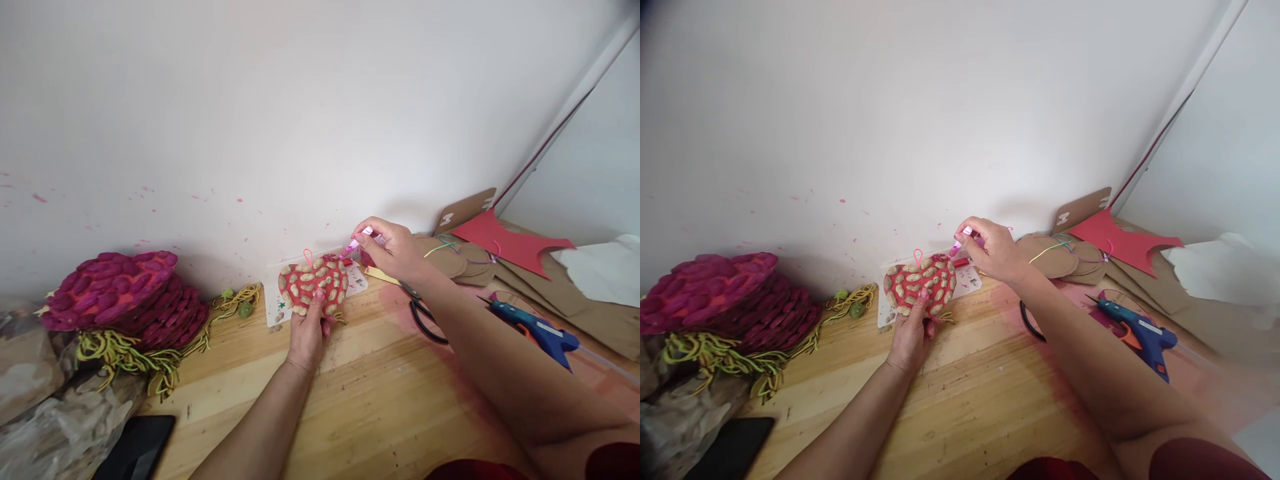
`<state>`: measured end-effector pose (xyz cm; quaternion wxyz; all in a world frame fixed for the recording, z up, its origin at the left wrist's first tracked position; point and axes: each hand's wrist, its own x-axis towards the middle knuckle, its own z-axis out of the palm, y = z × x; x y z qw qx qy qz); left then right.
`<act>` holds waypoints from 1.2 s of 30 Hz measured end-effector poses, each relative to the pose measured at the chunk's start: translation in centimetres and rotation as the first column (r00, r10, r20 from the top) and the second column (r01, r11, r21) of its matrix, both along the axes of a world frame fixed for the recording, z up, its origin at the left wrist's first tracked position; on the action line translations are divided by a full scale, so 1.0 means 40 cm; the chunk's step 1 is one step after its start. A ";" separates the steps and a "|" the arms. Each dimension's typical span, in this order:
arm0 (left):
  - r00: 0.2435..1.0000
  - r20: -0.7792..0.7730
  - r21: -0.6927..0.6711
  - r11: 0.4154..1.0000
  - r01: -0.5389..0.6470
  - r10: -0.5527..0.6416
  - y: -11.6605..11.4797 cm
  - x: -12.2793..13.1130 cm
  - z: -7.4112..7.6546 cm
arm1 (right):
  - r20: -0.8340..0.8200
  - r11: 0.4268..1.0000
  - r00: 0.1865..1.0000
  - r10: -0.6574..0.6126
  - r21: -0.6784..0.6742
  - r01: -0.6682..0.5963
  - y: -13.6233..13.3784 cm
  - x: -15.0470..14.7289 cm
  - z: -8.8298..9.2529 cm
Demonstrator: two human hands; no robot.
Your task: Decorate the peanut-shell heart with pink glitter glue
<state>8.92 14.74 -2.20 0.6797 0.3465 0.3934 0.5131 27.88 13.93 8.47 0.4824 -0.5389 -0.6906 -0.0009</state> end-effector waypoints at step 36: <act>1.000 -0.020 -0.003 1.000 0.000 0.000 -0.001 0.002 0.001 | -0.134 0.998 0.990 -0.047 -0.041 0.042 0.016 0.017 -0.021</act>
